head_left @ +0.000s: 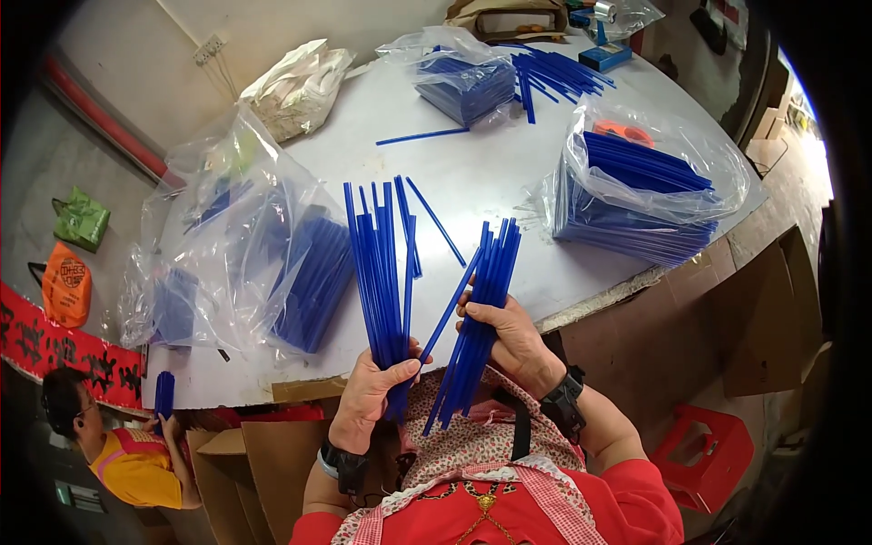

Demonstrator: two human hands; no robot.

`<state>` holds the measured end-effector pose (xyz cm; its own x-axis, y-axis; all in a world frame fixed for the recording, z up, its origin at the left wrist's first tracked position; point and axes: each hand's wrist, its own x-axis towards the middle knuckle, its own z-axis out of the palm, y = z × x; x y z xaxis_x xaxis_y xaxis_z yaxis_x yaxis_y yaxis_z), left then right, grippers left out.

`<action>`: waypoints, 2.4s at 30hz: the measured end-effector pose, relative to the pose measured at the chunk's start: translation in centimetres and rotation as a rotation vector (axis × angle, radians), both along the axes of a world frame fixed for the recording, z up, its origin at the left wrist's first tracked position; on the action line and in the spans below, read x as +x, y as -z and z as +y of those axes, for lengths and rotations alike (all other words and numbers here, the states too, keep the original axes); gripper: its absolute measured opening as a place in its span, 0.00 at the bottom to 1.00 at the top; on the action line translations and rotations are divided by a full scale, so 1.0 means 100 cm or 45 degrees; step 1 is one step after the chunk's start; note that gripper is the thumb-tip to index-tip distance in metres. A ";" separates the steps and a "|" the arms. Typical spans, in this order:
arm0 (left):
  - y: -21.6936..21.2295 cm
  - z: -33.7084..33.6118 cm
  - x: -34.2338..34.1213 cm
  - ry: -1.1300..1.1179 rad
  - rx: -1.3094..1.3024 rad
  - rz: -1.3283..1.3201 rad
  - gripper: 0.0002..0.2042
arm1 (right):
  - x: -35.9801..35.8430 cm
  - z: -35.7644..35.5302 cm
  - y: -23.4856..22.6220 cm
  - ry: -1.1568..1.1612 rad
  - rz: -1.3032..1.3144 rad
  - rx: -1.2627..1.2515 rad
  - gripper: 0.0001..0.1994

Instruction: The person gathers blue plastic straws by hand, aligns them into a bundle, and places the bundle into a plastic bag. They then move the filled plastic bag aside on the table and pick up another bundle of blue plastic straws to repeat the process.

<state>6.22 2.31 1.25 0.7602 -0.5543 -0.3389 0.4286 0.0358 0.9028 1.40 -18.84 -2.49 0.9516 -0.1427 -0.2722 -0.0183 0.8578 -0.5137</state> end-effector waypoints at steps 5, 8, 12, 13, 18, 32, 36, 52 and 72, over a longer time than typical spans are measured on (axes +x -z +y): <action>0.003 0.001 -0.004 -0.023 -0.008 0.010 0.16 | 0.000 0.004 -0.002 -0.010 0.031 -0.024 0.19; 0.007 0.001 -0.006 -0.043 0.026 -0.013 0.17 | 0.000 0.005 -0.002 -0.016 0.042 -0.040 0.18; 0.009 0.003 -0.009 -0.045 0.060 -0.033 0.18 | -0.002 0.007 -0.005 -0.013 0.065 -0.056 0.17; 0.009 0.003 -0.010 -0.046 0.059 -0.032 0.18 | -0.002 0.008 -0.005 -0.016 0.067 -0.053 0.18; 0.006 0.003 -0.014 -0.027 0.087 -0.047 0.19 | -0.002 0.010 -0.002 -0.031 0.053 -0.032 0.17; 0.028 -0.037 0.112 -0.193 0.308 -0.494 0.14 | -0.009 0.000 -0.001 0.054 0.010 -0.045 0.23; 0.049 -0.043 0.164 -0.285 0.650 -0.667 0.08 | -0.014 -0.004 -0.003 0.059 -0.031 -0.034 0.23; -0.002 -0.043 0.014 0.028 0.119 -0.154 0.11 | -0.028 -0.009 0.009 0.091 0.033 0.064 0.23; 0.045 0.029 -0.112 -0.044 -0.055 0.278 0.19 | -0.062 0.037 0.020 -0.456 -0.136 0.246 0.31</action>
<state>-4.95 5.17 -3.21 0.6903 -0.5467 -0.4739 0.6113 0.0903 0.7863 -4.76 -15.19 -4.49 0.9561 0.2464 -0.1584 -0.2883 0.8876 -0.3594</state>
